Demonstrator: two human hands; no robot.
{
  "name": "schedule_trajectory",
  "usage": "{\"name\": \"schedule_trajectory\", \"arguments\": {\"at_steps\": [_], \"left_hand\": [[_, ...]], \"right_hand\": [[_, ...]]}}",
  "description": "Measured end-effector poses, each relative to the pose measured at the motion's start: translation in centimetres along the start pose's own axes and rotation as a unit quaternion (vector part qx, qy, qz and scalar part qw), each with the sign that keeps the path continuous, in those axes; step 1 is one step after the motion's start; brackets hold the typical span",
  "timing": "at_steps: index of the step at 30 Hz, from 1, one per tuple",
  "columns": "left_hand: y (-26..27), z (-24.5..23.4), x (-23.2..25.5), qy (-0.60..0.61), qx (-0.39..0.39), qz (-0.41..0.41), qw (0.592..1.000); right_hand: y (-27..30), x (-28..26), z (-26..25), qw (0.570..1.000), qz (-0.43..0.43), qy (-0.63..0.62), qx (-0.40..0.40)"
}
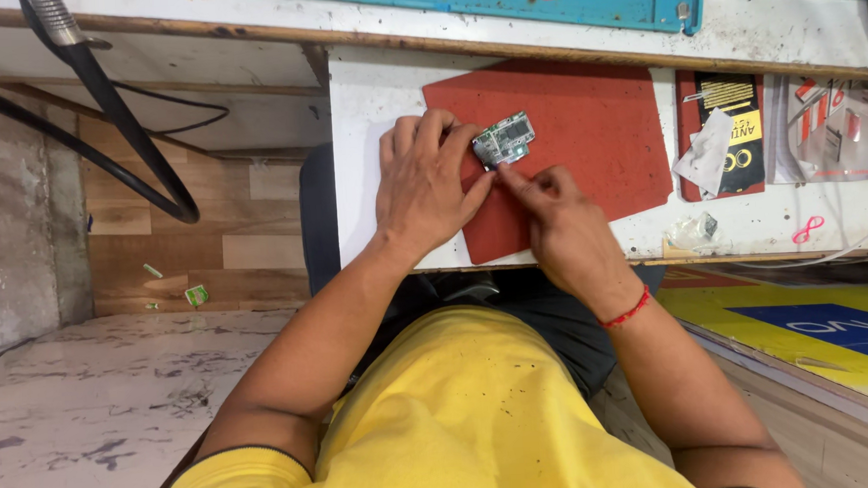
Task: The person uses a small purple tool to repeatedly scrape and clean the surface of a small electronic circuit board placed on a red mat. The person holds the board steady with one hand while manipulating the tool with the other, focusing on specific areas of the board throughout the clip.
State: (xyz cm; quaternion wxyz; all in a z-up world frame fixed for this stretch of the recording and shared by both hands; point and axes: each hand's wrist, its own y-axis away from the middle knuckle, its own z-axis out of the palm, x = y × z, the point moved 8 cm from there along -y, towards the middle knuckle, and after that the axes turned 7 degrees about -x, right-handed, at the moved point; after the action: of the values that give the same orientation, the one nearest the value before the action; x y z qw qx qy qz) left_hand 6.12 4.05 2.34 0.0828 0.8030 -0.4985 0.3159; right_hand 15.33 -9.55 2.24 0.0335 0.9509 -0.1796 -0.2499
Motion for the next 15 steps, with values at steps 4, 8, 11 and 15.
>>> {"name": "schedule_trajectory", "arguments": {"at_steps": [4,8,11,15], "left_hand": [[0.0,0.1,-0.2,-0.001,0.0,-0.003,1.0],[-0.1,-0.3,0.1,-0.008,0.009,0.003,1.0],[0.2,0.3,0.0,0.002,-0.003,-0.007,1.0],[0.0,-0.4,0.2,-0.004,0.015,0.003,1.0]], "right_hand": [[-1.0,1.2,-1.7,0.998,0.019,-0.002,0.052],[-0.7,0.4,-1.7,0.997,-0.003,-0.008,0.072],[0.2,0.5,-1.4,0.998,-0.009,-0.033,0.045],[-0.4,-0.1,-0.9,0.998,0.017,-0.038,0.044]]}}
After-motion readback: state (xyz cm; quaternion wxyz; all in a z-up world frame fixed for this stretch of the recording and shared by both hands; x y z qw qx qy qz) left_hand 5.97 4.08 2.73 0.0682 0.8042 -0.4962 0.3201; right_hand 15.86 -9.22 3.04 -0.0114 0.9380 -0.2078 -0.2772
